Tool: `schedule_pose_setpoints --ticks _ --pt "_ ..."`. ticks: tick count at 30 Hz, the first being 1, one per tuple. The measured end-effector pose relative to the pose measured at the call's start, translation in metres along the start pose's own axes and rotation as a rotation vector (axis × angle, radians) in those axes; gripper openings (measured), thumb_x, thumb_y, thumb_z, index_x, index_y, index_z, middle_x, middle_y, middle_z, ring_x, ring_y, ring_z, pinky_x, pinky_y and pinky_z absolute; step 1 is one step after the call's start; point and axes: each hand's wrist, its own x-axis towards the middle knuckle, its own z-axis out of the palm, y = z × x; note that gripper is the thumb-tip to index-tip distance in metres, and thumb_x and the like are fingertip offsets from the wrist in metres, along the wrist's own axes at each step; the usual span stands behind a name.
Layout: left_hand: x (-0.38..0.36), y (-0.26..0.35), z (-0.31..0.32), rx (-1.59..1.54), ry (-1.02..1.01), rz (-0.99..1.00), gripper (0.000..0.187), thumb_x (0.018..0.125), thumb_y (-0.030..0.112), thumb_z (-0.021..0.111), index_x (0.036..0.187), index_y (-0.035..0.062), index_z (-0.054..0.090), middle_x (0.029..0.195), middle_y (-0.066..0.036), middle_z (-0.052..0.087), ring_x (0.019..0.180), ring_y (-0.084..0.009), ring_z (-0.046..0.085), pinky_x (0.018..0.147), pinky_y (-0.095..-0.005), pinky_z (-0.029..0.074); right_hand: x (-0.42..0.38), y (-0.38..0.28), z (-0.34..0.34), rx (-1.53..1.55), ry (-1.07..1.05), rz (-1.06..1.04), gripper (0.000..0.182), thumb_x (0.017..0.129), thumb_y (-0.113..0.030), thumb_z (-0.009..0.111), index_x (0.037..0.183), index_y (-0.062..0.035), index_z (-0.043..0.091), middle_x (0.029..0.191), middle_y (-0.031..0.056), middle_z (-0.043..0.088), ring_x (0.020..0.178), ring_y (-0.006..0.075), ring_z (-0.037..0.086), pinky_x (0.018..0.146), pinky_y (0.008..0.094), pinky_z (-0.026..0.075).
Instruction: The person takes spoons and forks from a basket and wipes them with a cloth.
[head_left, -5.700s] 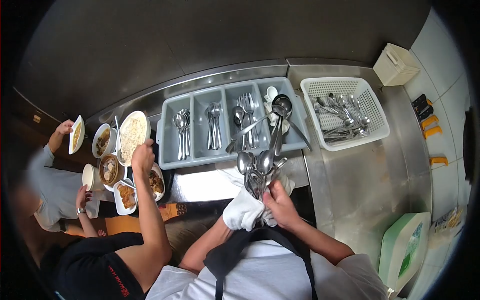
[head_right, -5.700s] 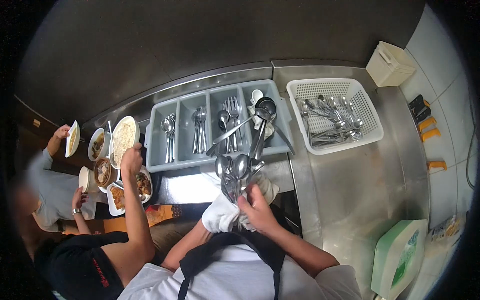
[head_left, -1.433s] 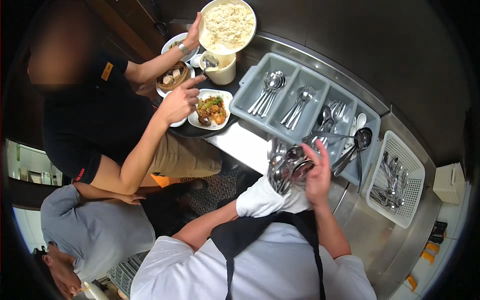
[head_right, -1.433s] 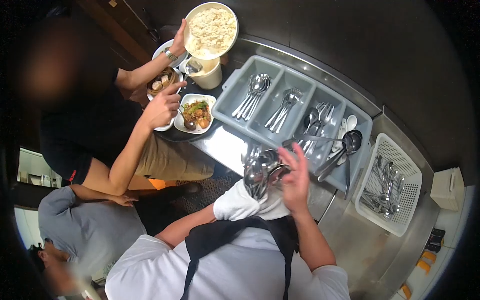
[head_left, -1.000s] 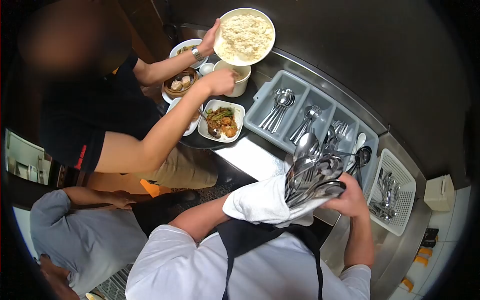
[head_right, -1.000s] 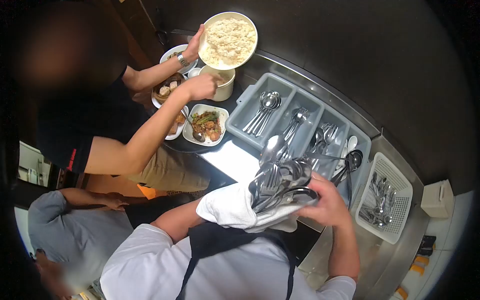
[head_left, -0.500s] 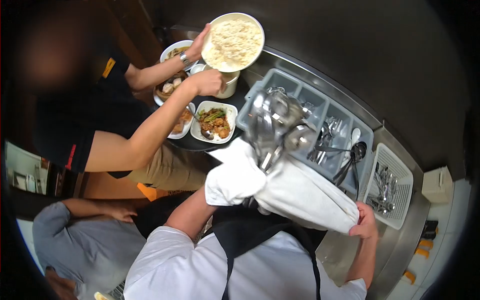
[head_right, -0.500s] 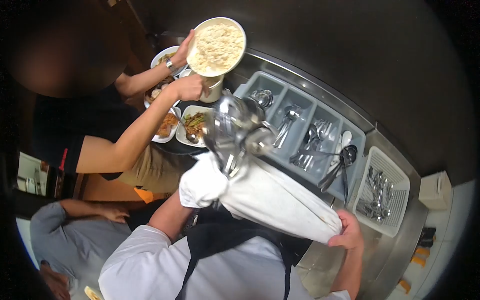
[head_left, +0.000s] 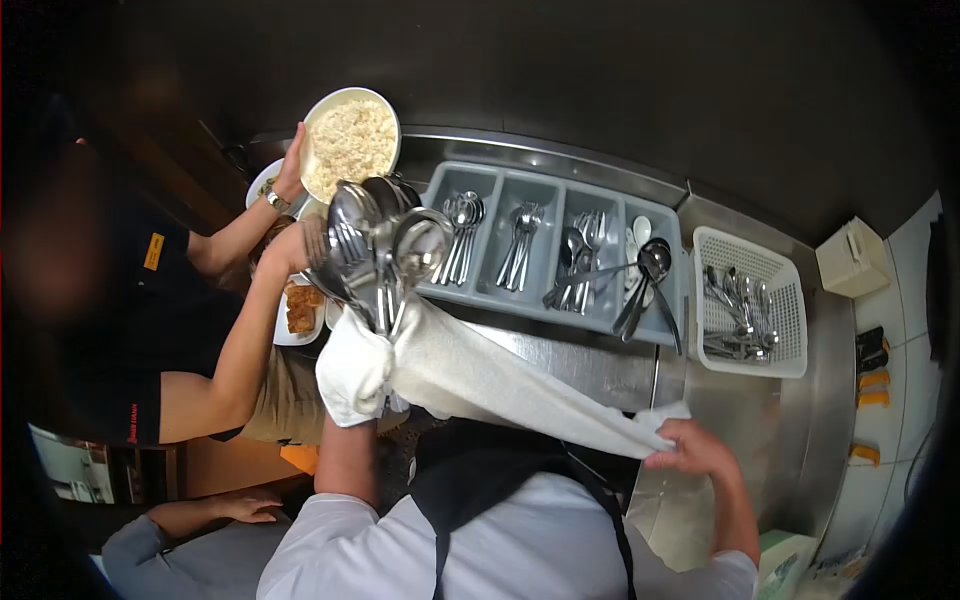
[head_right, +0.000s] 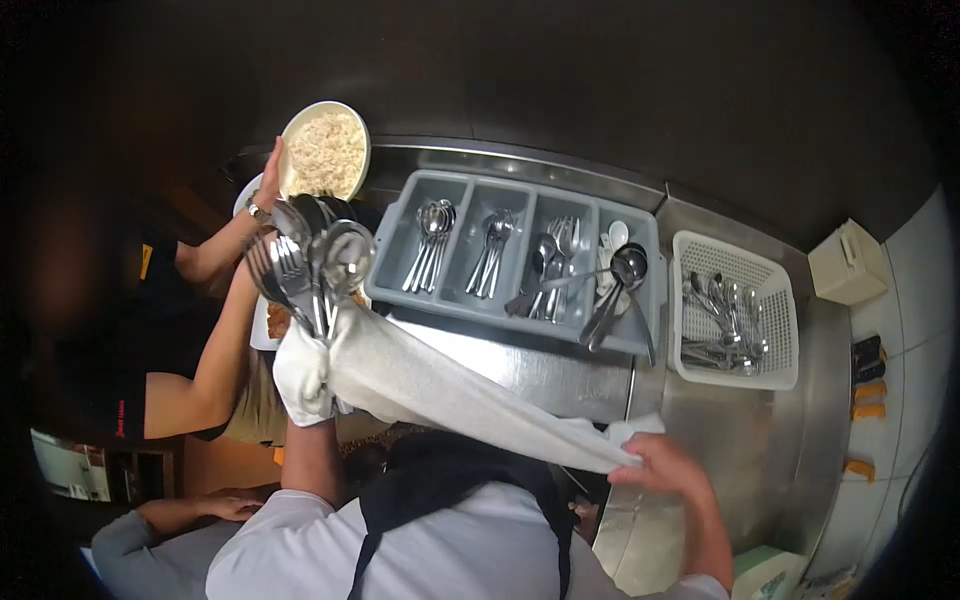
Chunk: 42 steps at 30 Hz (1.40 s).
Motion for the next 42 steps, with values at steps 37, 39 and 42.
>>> schedule_pose_setpoints --ticks 37,39,42 --pt "-0.032 0.05 0.064 -0.768 -0.848 -0.26 0.015 0.08 0.012 0.068 0.093 0.0065 0.064 0.086 -0.006 0.065 0.077 -0.0147 0.063 0.066 -0.0279 0.051 0.216 -0.139 0.051 1.039 0.582 -0.314 0.021 0.083 -0.002 0.065 0.103 -0.001 0.059 0.096 0.0017 0.062 0.086 0.0122 0.059 0.079 0.0276 0.048" --pt "-0.051 0.034 0.076 -0.943 -0.782 -0.311 0.026 0.08 0.015 0.07 0.103 0.0069 0.063 0.095 -0.007 0.065 0.084 -0.0153 0.064 0.069 -0.029 0.051 0.215 -0.136 0.054 1.082 0.506 -0.319 0.036 0.079 0.002 0.068 0.113 -0.0032 0.057 0.103 0.0025 0.063 0.093 0.0121 0.059 0.083 0.0278 0.048" --pt "-0.061 0.023 0.084 -0.638 -0.634 -0.004 0.022 0.081 0.016 0.069 0.101 0.0067 0.064 0.091 -0.007 0.065 0.079 -0.0148 0.064 0.065 -0.0285 0.051 0.217 -0.138 0.062 1.075 0.607 -0.344 0.025 0.079 -0.004 0.066 0.103 -0.0001 0.063 0.096 0.0074 0.067 0.088 0.016 0.063 0.078 0.03 0.049"
